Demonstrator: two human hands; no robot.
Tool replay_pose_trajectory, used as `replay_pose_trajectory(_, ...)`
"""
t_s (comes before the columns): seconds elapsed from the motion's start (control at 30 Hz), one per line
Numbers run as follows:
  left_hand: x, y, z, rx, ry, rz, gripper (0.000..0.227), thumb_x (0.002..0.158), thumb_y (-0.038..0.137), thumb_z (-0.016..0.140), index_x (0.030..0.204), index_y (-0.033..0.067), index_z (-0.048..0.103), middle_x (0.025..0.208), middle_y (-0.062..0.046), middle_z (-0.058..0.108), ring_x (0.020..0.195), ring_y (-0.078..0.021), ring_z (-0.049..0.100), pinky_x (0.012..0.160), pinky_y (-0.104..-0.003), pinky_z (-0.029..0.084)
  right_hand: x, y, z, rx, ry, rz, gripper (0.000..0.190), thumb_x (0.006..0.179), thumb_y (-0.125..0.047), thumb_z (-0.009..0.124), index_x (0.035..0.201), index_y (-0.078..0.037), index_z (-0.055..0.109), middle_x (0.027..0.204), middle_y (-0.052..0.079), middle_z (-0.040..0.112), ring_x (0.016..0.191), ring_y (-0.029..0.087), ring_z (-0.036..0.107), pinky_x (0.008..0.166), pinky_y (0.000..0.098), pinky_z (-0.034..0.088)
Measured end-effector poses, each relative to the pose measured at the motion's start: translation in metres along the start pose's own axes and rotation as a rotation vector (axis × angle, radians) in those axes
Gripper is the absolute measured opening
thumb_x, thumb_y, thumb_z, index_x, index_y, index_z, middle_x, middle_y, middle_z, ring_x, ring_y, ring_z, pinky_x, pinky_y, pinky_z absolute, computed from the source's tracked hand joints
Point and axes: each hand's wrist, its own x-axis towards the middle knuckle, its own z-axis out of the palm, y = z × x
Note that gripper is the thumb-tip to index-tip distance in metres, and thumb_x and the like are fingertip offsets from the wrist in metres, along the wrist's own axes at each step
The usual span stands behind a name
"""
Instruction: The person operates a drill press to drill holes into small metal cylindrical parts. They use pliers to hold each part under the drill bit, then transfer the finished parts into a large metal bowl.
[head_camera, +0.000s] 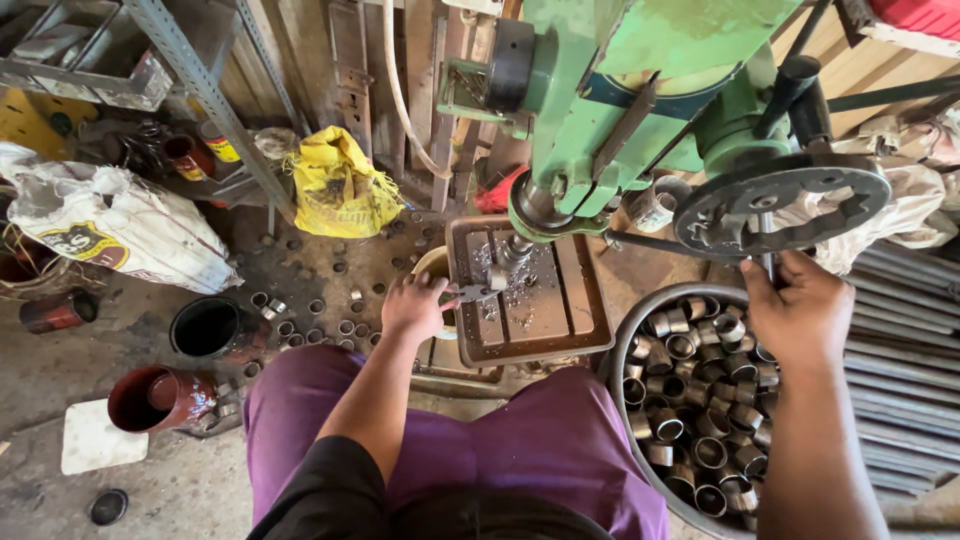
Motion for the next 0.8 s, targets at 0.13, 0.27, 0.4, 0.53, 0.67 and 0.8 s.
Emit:
replay_pose_trajectory(0.13,0.002,0.000,0.002,-0.138,-0.148,-0.106,0.034,0.091,0.035,0.059,0.125,0.0340,0.065,0.120,-0.002,0.065,0.115,-0.0266,0.062,0.095,-0.041,0.055,0.004,0.018,0.032,-0.011,0.083,-0.129,0.023,0.106,-0.020,0.078,0.094,-0.002,0.071,0.082,0.008,0.071,0.069,0.014,0.064,0.064,0.0271,0.050)
replay_pose_trajectory(0.27,-0.003,0.006,0.007,-0.066,0.032,-0.033,0.037,0.093,0.054,0.064,0.117,0.0256,0.067,0.120,-0.007,0.064,0.118,-0.0297,0.060,0.099,-0.048,0.048,0.008,-0.001,0.053,0.185,0.034,0.038,0.022,0.101,-0.024,0.076,0.112,-0.005,0.073,0.087,0.006,0.073,0.071,0.013,0.066,0.064,0.0271,0.051)
replay_pose_trajectory(0.4,-0.006,0.006,0.006,-0.090,0.056,-0.036,0.036,0.091,0.055,0.065,0.113,0.0269,0.069,0.119,-0.006,0.065,0.120,-0.0298,0.059,0.101,-0.048,0.047,-0.008,-0.009,-0.032,-0.232,-0.080,0.170,0.036,0.098,-0.024,0.078,0.130,-0.010,0.072,0.076,0.013,0.073,0.060,0.024,0.064,0.054,0.0342,0.049)
replay_pose_trajectory(0.53,-0.003,0.006,0.009,-0.028,0.034,-0.023,0.040,0.092,0.053,0.064,0.118,0.0238,0.067,0.123,-0.010,0.063,0.117,-0.0313,0.058,0.097,-0.049,0.047,-0.027,0.002,-0.068,0.322,0.288,-0.226,0.018,0.113,-0.006,0.060,0.129,0.002,0.059,0.113,0.016,0.065,0.094,0.022,0.062,0.081,0.0314,0.047)
replay_pose_trajectory(0.67,-0.003,0.005,0.014,-0.012,-0.017,-0.048,0.038,0.094,0.053,0.061,0.120,0.0264,0.066,0.123,-0.003,0.067,0.117,-0.0247,0.063,0.100,-0.044,0.050,-0.028,-0.007,-0.058,0.223,0.410,-0.447,0.074,0.112,-0.013,0.067,0.164,-0.007,0.015,0.160,0.021,0.036,0.129,0.029,0.057,0.095,0.0333,0.057)
replay_pose_trajectory(0.8,-0.008,0.010,0.006,-0.036,-0.430,-0.262,0.044,0.106,0.051,0.045,0.148,0.0406,0.047,0.111,-0.009,0.072,0.092,-0.0255,0.075,0.076,-0.042,0.060,-0.036,-0.021,-0.065,0.045,0.528,-0.474,0.095,0.114,-0.024,0.072,0.168,-0.021,-0.006,0.172,0.012,0.016,0.149,0.035,0.038,0.120,0.0448,0.048)
